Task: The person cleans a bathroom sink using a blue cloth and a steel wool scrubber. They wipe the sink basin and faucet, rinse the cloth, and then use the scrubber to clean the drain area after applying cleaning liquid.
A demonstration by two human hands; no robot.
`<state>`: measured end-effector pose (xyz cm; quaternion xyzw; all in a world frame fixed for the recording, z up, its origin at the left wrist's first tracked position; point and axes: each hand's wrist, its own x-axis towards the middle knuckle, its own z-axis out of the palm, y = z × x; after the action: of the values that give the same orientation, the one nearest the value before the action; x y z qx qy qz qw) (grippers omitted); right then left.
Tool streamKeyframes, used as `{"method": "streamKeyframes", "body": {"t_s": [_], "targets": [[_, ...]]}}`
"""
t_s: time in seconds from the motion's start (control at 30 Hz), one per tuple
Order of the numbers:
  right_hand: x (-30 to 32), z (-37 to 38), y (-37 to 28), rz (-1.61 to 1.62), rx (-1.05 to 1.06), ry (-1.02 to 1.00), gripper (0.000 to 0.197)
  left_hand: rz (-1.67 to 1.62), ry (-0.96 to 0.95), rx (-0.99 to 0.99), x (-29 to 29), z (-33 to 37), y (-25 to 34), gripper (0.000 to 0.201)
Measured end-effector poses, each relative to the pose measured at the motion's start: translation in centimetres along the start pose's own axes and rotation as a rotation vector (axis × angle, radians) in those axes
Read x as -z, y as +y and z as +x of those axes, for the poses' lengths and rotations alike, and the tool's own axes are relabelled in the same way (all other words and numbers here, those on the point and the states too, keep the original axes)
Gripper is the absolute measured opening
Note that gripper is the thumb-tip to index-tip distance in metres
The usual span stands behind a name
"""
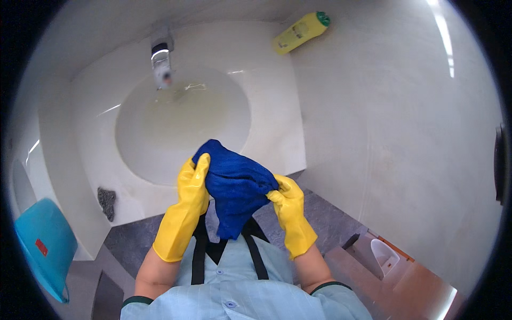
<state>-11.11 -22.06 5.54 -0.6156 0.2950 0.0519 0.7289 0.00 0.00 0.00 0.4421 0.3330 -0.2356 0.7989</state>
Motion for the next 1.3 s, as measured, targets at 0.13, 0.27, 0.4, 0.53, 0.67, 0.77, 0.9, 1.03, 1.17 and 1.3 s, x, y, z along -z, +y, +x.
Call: {"method": "streamKeyframes", "body": {"t_s": [0.13, 0.27, 0.4, 0.53, 0.67, 0.77, 0.9, 1.03, 1.17, 1.3], "targets": [[2.3, -3.5, -10.9, -0.77, 0.496, 0.325, 0.055, 0.251, -0.295, 0.126, -6.3, -2.2, -1.9, 0.056], [4.3, -6.5, -18.8, -1.372, 0.855, 0.758, 0.048, 0.259, -0.663, 0.123, -10.0, -2.4, -1.7, 0.059], [8.2, -5.5, -21.2, -1.898, 0.917, 0.75, 0.055, 0.36, -0.555, 0.15, -8.4, -0.9, -4.9, 0.056], [12.5, 2.8, -14.8, -2.07, 0.937, 0.381, 0.039, 0.467, -0.413, 0.187, -6.3, 0.1, -5.6, 0.054], [13.7, 9.0, -4.0, -2.112, 0.8, 0.051, 0.043, 0.684, -0.413, -0.027, -5.6, 0.3, -6.0, 0.049], [14.9, 12.1, 0.3, -2.123, 0.781, -0.047, 0.048, 0.796, -0.513, -0.301, -6.5, 0.1, -8.1, 0.048], [14.8, 12.4, -2.6, -2.102, 0.771, -0.111, 0.048, 0.842, -0.6, -0.325, -10.0, 0.3, -9.5, 0.052], [11.7, 12.1, -12.6, -2.047, 1.001, 0.112, 0.044, 0.855, -0.641, -0.46, -12.8, 1.0, -9.9, 0.055], [8.1, 13.2, -19.8, -2.032, 1.219, 0.656, 0.046, 0.699, -0.505, -0.399, -14.1, 2.2, -9.4, 0.055], [7.2, 19.2, -16.5, -2.083, 1.147, 0.58, 0.047, 0.852, -0.279, -0.796, -14.7, 6.9, -6.2, 0.066]]}}
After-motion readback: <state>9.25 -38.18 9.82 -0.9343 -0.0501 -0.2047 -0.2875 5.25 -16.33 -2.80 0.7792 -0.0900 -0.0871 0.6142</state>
